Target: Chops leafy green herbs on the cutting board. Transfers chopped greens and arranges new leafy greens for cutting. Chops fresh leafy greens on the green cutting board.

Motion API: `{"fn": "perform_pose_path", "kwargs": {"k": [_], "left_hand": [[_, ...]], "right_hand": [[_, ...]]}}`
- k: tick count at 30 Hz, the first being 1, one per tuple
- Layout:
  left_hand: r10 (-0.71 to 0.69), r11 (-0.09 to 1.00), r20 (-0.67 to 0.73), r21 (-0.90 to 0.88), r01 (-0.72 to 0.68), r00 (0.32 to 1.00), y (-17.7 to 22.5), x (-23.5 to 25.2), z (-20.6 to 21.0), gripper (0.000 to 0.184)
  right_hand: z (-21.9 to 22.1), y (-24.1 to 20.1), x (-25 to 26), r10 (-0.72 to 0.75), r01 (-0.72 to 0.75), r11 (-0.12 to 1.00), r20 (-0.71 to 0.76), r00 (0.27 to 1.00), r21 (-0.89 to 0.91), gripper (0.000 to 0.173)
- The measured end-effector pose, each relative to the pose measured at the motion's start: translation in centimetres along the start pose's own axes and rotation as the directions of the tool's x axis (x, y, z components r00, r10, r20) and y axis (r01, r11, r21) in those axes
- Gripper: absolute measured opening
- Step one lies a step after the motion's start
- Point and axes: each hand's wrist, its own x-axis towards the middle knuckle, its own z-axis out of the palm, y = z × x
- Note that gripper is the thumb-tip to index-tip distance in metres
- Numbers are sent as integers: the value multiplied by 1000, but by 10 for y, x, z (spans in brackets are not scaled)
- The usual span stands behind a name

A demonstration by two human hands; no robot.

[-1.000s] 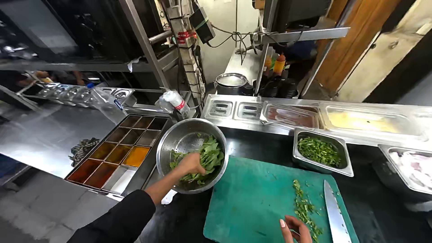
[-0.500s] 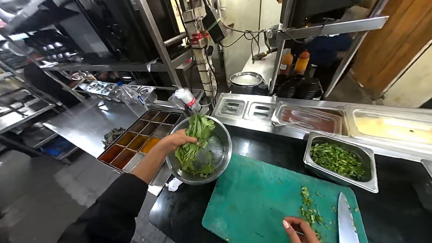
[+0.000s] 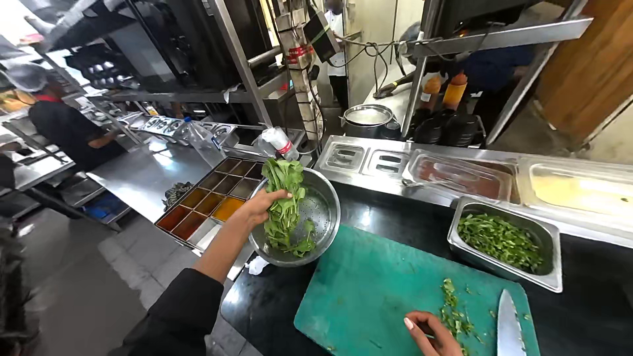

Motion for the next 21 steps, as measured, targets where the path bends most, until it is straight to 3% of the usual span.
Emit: {"fn": "perform_pose_path", "kwargs": {"k": [5,10,13,16,21], "left_hand": [[29,955,25,-295,-20,999,1,-43,39,19],[6,906,109,-421,41,994,-25,-101,93,20],[-69,840,163,-522,146,984,-62,-137,131,22],[-150,767,153,-605,213,977,-112,-167,168,33],[-309,645,37,-726,237,950,-181,-154,200,38]], "right_hand": [[-10,-32,3,-31,29,997,18,999,72,26],[-37,-61,7,-104,105,993,-21,994,50,28],[-56,-68,7,-141,141,990,8,990,30,35],[-64,-70,12,-61,65,997,120,991,-31,43],[-42,-55,30,131,-72,973,266,955,-220,53]]}}
